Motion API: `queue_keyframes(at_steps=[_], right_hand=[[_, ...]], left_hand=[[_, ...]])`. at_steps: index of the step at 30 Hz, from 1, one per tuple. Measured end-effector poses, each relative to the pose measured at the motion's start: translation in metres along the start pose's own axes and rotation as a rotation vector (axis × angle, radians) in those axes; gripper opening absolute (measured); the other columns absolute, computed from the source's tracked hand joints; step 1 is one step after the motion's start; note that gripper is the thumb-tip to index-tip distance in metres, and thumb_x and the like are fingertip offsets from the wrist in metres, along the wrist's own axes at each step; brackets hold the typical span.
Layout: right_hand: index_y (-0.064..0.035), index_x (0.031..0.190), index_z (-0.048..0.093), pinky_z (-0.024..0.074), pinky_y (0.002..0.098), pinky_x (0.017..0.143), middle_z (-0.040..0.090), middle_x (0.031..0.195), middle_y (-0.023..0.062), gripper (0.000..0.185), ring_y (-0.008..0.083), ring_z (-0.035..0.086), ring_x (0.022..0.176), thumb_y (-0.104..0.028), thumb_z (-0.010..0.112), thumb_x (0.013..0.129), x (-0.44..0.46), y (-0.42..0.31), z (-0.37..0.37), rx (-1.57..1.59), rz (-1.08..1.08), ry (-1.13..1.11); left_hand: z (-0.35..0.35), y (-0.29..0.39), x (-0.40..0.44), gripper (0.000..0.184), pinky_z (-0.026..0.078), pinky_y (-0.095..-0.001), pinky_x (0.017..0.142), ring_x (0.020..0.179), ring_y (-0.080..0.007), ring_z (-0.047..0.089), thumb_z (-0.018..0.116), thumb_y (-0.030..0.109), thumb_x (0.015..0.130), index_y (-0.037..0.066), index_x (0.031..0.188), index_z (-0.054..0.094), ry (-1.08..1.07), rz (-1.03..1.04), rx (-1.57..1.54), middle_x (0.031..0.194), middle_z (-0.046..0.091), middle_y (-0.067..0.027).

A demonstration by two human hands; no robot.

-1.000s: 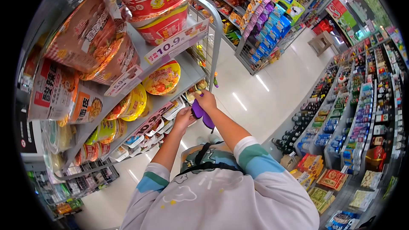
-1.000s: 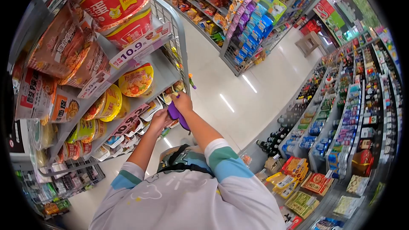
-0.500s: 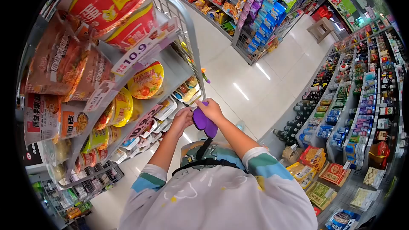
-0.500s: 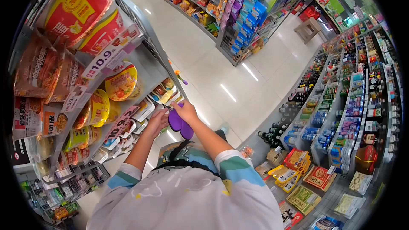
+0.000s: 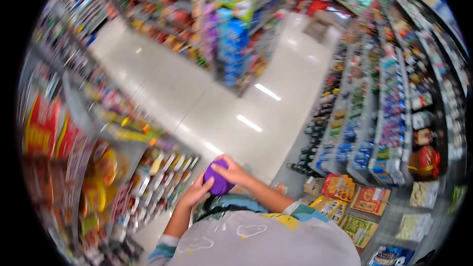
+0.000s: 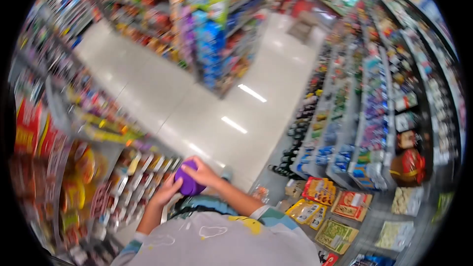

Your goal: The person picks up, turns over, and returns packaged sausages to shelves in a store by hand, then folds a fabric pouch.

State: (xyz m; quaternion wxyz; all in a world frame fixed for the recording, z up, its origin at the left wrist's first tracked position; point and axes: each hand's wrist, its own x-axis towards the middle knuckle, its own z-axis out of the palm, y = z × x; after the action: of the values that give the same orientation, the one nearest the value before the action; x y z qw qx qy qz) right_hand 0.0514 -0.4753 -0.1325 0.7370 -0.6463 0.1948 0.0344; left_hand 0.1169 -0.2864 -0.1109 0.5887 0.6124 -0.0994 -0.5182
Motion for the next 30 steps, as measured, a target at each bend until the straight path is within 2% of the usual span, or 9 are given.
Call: queue_keyframes(at_steps=[2,7,10,18,20,24,25,28,30], right_hand=[[-0.0048,0.114,0.054,0.0483,0.032,0.089,0.062,0.103,0.006,0.031,0.0144,0.058,0.099,-0.027,0.064,0.095,-0.015,-0.008,-0.042,0.007,-0.127,0.082],[0.0006,0.115,0.052,0.0467,0.0353,0.091,0.06,0.111,0.0176,0.035,0.0253,0.059,0.103,-0.025,0.063,0.094,-0.045,-0.021,-0.141,-0.167,-0.259,0.342],[-0.0019,0.122,0.049,0.048,0.0291,0.089,0.059,0.11,0.0082,0.036,0.014,0.057,0.102,-0.022,0.064,0.095,-0.063,-0.034,-0.19,0.043,-0.176,0.335],[0.001,0.131,0.052,0.0492,0.029,0.09,0.064,0.116,0.0103,0.046,0.0133,0.06,0.104,-0.024,0.067,0.094,-0.052,-0.071,-0.273,0.31,-0.121,0.363],[-0.0001,0.123,0.059,0.0498,0.0292,0.088,0.066,0.111,0.0111,0.04,0.0122,0.061,0.101,-0.026,0.067,0.094,-0.042,-0.096,-0.297,-0.03,-0.005,0.498],[0.0003,0.113,0.063,0.0524,0.0338,0.08,0.069,0.1,0.0167,0.035,0.024,0.068,0.088,-0.027,0.066,0.093,-0.005,-0.125,-0.347,-0.291,-0.253,0.742],[-0.0014,0.125,0.055,0.0523,0.0385,0.082,0.068,0.1,0.0215,0.043,0.034,0.068,0.092,-0.03,0.063,0.094,0.005,-0.128,-0.363,-0.317,-0.256,0.751],[-0.0017,0.132,0.046,0.0534,0.0412,0.078,0.068,0.1,0.0229,0.047,0.0346,0.07,0.088,-0.024,0.062,0.094,0.043,-0.147,-0.408,-0.259,-0.021,0.914],[-0.0033,0.138,0.037,0.0537,0.0427,0.078,0.067,0.102,0.0257,0.051,0.0384,0.069,0.09,-0.02,0.06,0.095,0.071,-0.156,-0.441,-0.32,-0.021,0.905]], left_hand=[[0.048,0.03,0.029,0.066,0.045,-0.0337,0.1,0.117,-0.0183,0.053,0.074,0.027,0.088,0.0,0.14,0.041,0.026,-0.085,0.134,0.128,0.054,-0.011],[0.129,0.074,0.103,0.044,0.051,-0.0284,0.085,0.098,-0.0131,0.059,0.075,0.012,0.085,0.002,0.12,0.05,-0.062,0.078,0.202,0.107,0.061,-0.0077],[0.16,0.081,0.144,0.038,0.051,-0.0259,0.082,0.093,-0.0117,0.06,0.071,0.001,0.085,0.002,0.117,0.05,-0.113,0.18,0.137,0.1,0.061,-0.0064],[0.228,0.163,0.232,0.025,0.049,-0.0267,0.077,0.087,-0.0115,0.058,0.069,0.004,0.087,0.003,0.108,0.056,-0.033,0.316,0.243,0.094,0.06,-0.0035],[0.24,0.184,0.265,0.021,0.049,-0.0262,0.075,0.084,-0.0109,0.057,0.069,0.006,0.088,0.003,0.105,0.056,-0.024,0.345,0.198,0.091,0.06,-0.0034],[0.254,0.223,0.35,0.021,0.048,-0.0247,0.07,0.077,-0.0094,0.057,0.068,0.012,0.091,0.001,0.104,0.055,-0.154,0.412,0.465,0.086,0.062,-0.0037],[0.263,0.241,0.368,0.021,0.049,-0.0246,0.071,0.078,-0.0094,0.058,0.068,0.012,0.091,0.001,0.103,0.055,-0.22,0.379,0.459,0.087,0.063,-0.0042],[0.296,0.289,0.423,0.034,0.051,-0.0282,0.08,0.089,-0.0141,0.062,0.074,0.02,0.088,0.0,0.111,0.059,-0.414,0.274,0.463,0.097,0.063,-0.0085],[0.305,0.299,0.476,0.038,0.05,-0.0317,0.088,0.101,-0.021,0.06,0.076,0.025,0.085,-0.001,0.111,0.063,-0.493,0.783,0.762,0.111,0.059,-0.0141]])
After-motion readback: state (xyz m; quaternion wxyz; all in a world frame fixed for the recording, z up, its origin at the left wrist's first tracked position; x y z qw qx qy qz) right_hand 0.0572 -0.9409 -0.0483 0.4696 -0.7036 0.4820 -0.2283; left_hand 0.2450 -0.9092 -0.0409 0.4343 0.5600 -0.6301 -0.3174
